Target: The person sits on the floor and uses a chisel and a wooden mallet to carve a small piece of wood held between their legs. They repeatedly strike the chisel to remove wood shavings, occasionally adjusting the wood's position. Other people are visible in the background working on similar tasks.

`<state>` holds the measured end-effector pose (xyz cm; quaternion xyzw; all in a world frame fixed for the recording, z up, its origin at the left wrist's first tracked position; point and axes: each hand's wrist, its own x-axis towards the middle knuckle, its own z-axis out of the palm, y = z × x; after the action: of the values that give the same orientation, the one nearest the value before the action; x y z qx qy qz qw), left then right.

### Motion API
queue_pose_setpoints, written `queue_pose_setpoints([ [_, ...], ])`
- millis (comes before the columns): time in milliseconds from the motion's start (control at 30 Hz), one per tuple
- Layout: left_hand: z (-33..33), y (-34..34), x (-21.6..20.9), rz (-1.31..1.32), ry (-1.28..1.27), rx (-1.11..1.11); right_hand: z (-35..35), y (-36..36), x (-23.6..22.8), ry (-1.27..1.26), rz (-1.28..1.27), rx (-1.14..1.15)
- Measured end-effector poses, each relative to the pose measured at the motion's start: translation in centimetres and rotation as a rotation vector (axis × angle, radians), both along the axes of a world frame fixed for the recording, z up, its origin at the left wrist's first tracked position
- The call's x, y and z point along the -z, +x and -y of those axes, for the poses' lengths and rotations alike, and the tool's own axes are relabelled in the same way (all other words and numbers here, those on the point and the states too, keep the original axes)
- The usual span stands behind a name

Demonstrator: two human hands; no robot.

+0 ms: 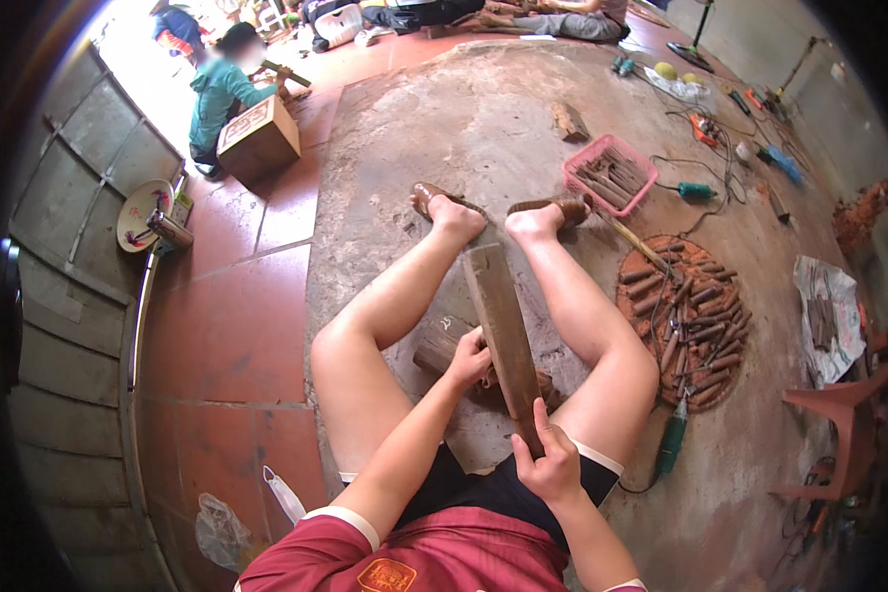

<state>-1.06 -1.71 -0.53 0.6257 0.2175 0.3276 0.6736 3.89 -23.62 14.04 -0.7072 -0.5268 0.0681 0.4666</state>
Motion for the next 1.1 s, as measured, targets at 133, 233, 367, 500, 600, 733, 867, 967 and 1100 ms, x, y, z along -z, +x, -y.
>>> queue_pose_setpoints([
  [133,0.4,0.0,-0.7,0.030,-0.033,0.010,0.7,0.5,-0.1,-0.415,0.112,0.000],
  [233,0.2,-0.2,-1.4,0.002,-0.031,0.023,1.1,1.2,-1.0,-0.297,-0.033,0.006],
  [367,0.2,-0.1,-1.3,-0.070,0.098,0.003,1.0,1.2,-1.7,-0.047,-0.065,0.048],
  [500,0.1,0.1,-0.2,-0.030,0.092,0.009,0.9,1.1,-0.4,-0.166,-0.010,-0.028],
  [600,0.7,-0.4,-0.6,-0.038,0.124,0.011,1.6,1.5,-1.5,-0.294,-0.042,-0.070],
  [733,0.3,-0.4,-0.9,-0.058,0.082,0.018,1.2,0.9,-1.5,-0.095,-0.078,-0.065],
  [867,1.1,-0.1,-1.0,-0.016,0.063,-0.005,1.5,0.1,1.1,-0.070,0.066,-0.026],
  [967,1.3,-0.5,-1.1,0.023,0.012,-0.132,2.3,0.1,1.9,-0.147,-0.201,-0.026],
  [1100,-1.3,-1.5,-3.1,0.257,-0.238,-0.231,4.0,0.3,4.0,-0.154,-0.417,0.091],
])
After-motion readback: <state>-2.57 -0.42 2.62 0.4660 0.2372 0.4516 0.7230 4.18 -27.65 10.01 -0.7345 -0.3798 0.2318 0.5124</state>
